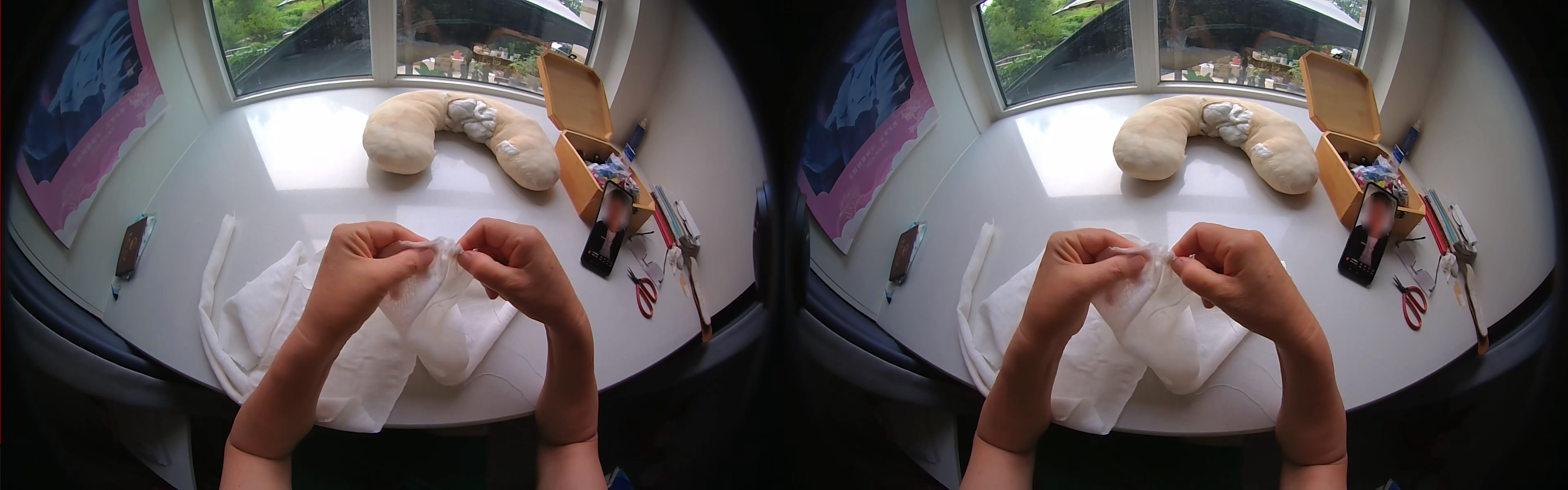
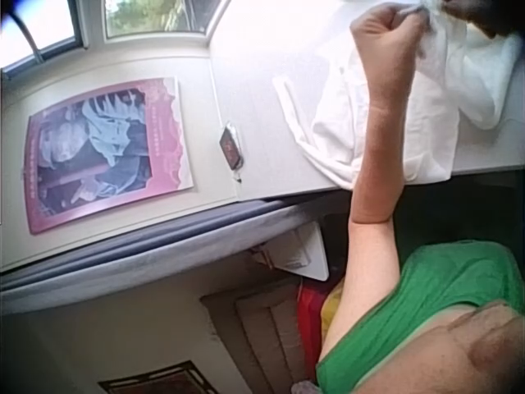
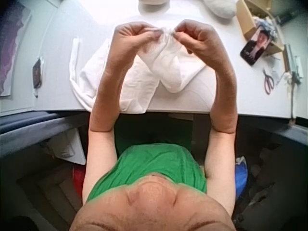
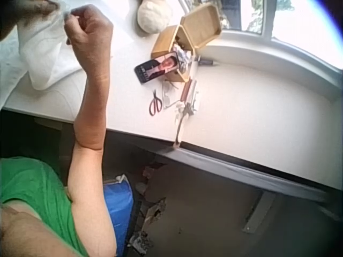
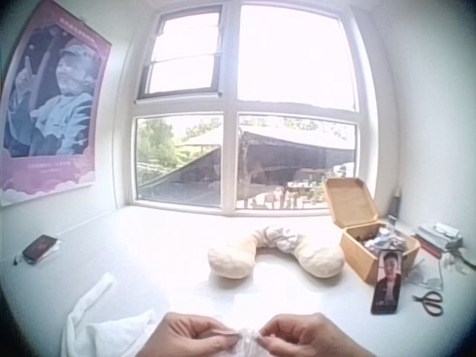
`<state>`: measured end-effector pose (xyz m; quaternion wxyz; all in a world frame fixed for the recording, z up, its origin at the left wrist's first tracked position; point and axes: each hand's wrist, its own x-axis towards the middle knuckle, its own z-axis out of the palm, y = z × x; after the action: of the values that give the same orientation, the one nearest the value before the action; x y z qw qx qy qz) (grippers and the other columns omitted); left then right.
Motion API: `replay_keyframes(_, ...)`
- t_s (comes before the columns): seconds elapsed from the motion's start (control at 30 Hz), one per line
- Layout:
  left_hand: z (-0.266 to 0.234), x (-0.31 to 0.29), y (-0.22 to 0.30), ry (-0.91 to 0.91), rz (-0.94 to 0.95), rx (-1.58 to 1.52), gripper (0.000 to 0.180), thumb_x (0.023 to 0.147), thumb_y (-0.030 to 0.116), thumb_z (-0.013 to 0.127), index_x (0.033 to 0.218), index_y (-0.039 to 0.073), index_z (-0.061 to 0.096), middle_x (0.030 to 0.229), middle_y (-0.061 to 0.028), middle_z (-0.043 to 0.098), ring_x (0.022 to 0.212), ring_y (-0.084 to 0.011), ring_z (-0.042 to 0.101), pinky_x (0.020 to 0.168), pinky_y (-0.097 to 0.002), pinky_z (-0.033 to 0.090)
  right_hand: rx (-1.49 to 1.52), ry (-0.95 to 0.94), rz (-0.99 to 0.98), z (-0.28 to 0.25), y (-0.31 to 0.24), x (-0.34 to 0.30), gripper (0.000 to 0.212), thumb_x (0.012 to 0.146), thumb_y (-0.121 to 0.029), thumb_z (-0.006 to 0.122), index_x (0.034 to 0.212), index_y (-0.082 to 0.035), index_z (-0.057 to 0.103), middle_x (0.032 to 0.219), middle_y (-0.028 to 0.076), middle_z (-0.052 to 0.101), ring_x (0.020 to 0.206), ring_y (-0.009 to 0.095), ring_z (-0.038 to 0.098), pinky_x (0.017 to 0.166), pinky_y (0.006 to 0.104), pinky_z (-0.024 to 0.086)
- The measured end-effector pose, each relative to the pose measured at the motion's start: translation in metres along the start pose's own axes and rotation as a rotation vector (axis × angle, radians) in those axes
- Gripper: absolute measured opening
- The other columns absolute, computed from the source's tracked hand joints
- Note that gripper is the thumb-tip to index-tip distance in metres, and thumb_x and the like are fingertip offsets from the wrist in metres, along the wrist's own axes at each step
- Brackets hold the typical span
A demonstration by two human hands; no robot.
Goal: The recorder is sewing the edge of a white cloth using a needle and thread.
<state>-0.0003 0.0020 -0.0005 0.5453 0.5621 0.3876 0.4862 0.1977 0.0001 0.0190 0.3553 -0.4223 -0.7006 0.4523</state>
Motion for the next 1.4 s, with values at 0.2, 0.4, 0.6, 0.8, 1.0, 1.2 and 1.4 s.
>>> replay_keyframes(0.2,-0.005,0.004,-0.003,-0.046,-0.069,-0.187,0.015,0.078,0.009,0.066,0.086,-0.004,0.066,0.073,-0.0078,0.066,0.062,-0.0084,0.060,0.058,-0.0201,0.048,0.038,-0.029,-0.007,-0.006,0.001,0.000,0.014,0.089,-0.012,0.057,0.087,0.001,0.061,0.064,-0.003,0.054,0.053,0.002,0.045,0.047,0.0178,0.038)
replay_keyframes(0.4,-0.007,0.005,-0.001,-0.063,-0.119,-0.231,0.014,0.078,0.010,0.067,0.083,-0.002,0.065,0.071,-0.0070,0.065,0.061,-0.0092,0.060,0.058,-0.0210,0.049,0.077,-0.056,-0.024,-0.008,0.004,0.001,0.013,0.089,-0.012,0.056,0.087,0.000,0.061,0.063,-0.004,0.053,0.052,0.002,0.044,0.046,0.0175,0.037)
replay_keyframes(0.6,-0.009,0.005,-0.003,-0.083,-0.111,-0.245,0.015,0.078,0.013,0.068,0.082,-0.002,0.065,0.071,-0.0067,0.064,0.061,-0.0092,0.059,0.058,-0.0210,0.049,0.102,-0.078,-0.023,-0.008,0.004,0.001,0.013,0.089,-0.013,0.057,0.087,0.000,0.061,0.064,-0.004,0.052,0.053,0.002,0.044,0.047,0.0171,0.036)
replay_keyframes(0.8,-0.009,0.004,-0.002,-0.118,-0.144,-0.263,0.018,0.078,0.015,0.068,0.084,-0.001,0.065,0.073,-0.0069,0.064,0.062,-0.0095,0.059,0.058,-0.0211,0.049,0.143,-0.125,-0.029,-0.008,0.006,0.002,0.014,0.090,-0.014,0.057,0.089,-0.001,0.061,0.065,-0.004,0.052,0.053,0.002,0.044,0.046,0.0167,0.036)
replay_keyframes(1.0,-0.009,0.003,0.001,-0.151,-0.175,-0.291,0.021,0.078,0.017,0.069,0.085,-0.002,0.065,0.073,-0.0071,0.064,0.063,-0.0099,0.060,0.058,-0.0216,0.049,0.180,-0.161,-0.038,-0.010,0.009,0.003,0.013,0.091,-0.013,0.056,0.092,-0.001,0.060,0.065,-0.004,0.052,0.053,0.001,0.044,0.046,0.0162,0.036)
replay_keyframes(1.2,-0.010,0.004,0.001,-0.184,-0.213,-0.317,0.021,0.073,0.017,0.072,0.084,0.000,0.066,0.074,-0.0083,0.064,0.066,-0.0138,0.062,0.063,-0.0253,0.052,0.202,-0.183,-0.031,-0.010,0.011,0.004,0.014,0.091,-0.015,0.057,0.092,-0.002,0.060,0.064,-0.004,0.051,0.052,0.001,0.043,0.045,0.0162,0.035)
replay_keyframes(1.4,-0.008,0.003,-0.003,-0.226,-0.228,-0.329,0.021,0.074,0.017,0.071,0.085,0.000,0.066,0.075,-0.0074,0.064,0.067,-0.0129,0.061,0.064,-0.0244,0.051,0.198,-0.199,-0.053,-0.007,0.010,0.003,0.015,0.091,-0.017,0.057,0.093,-0.002,0.059,0.064,-0.004,0.050,0.055,0.002,0.044,0.047,0.0168,0.036)
